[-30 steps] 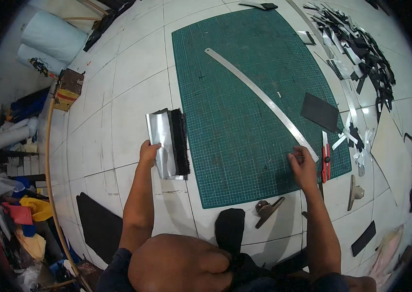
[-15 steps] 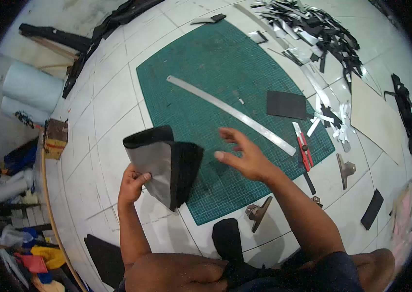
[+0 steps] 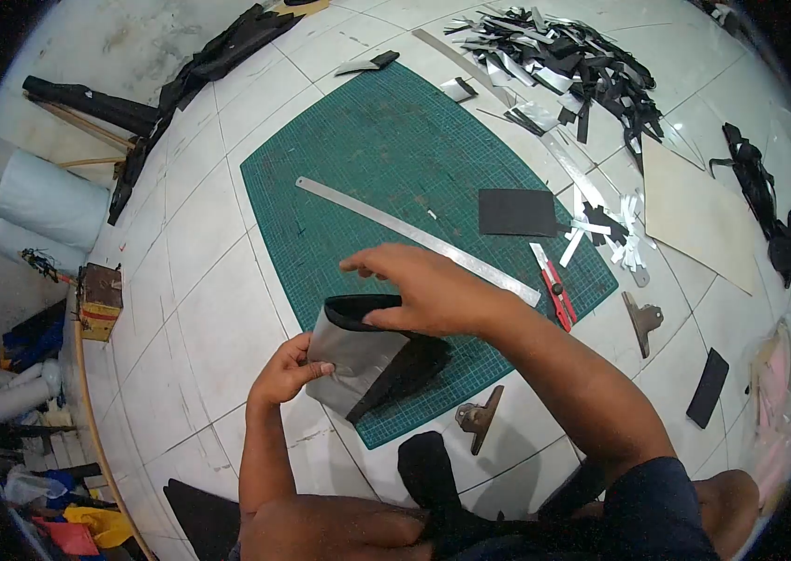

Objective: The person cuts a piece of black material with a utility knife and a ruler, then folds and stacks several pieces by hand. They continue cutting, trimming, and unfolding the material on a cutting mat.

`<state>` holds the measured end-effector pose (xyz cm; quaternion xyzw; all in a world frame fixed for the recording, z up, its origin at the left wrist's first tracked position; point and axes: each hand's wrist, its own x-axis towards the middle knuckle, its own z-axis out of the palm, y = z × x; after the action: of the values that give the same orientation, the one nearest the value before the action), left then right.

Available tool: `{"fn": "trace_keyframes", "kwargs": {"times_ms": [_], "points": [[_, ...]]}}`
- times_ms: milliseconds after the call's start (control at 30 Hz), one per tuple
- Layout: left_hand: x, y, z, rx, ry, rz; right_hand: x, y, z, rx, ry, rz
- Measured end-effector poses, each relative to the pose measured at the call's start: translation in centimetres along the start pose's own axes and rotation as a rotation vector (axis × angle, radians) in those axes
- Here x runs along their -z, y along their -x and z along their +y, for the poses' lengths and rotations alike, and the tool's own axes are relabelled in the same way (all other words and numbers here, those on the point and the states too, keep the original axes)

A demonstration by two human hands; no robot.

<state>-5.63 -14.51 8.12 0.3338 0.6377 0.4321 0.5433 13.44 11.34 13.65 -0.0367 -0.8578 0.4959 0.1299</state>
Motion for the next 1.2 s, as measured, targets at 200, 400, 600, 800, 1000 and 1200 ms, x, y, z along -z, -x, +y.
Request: {"fn": "trace_keyframes", "kwargs": {"times_ms": [200, 400, 600, 800, 1000, 1200], "points": [[-0.5, -1.2, 0.6, 0.047, -0.038, -0.156, -0.2, 0.7, 0.5, -0.154, -0.103, -0.281], [-2.6, -3.5, -2.8, -0.055, -0.072, -0.25, -2.8, 3.4, -1.0, -0.211, 0.022, -0.05], [-6.9, -3.7, -8.1, -0.231, 0.545, -0.336, -3.8, 1.6, -2.6, -0.465, -0.157, -0.124], [-8.2, -3.4, -9.7, -0.128, 1.249, -0.07, -5.2, -10.3, 1.8, -0.769, -0.278, -0.272], [-7.7, -3.7, -17.1, 0.122, 1.335, -0.014, -4.8, -3.7, 14.2, -1.016, -0.227, -0.26], [-5.1, -0.9, -15.0, 0.079, 1.435, 0.043, -3.3, 3.1, 13.8, -1.061, -0.243, -0.13]]}}
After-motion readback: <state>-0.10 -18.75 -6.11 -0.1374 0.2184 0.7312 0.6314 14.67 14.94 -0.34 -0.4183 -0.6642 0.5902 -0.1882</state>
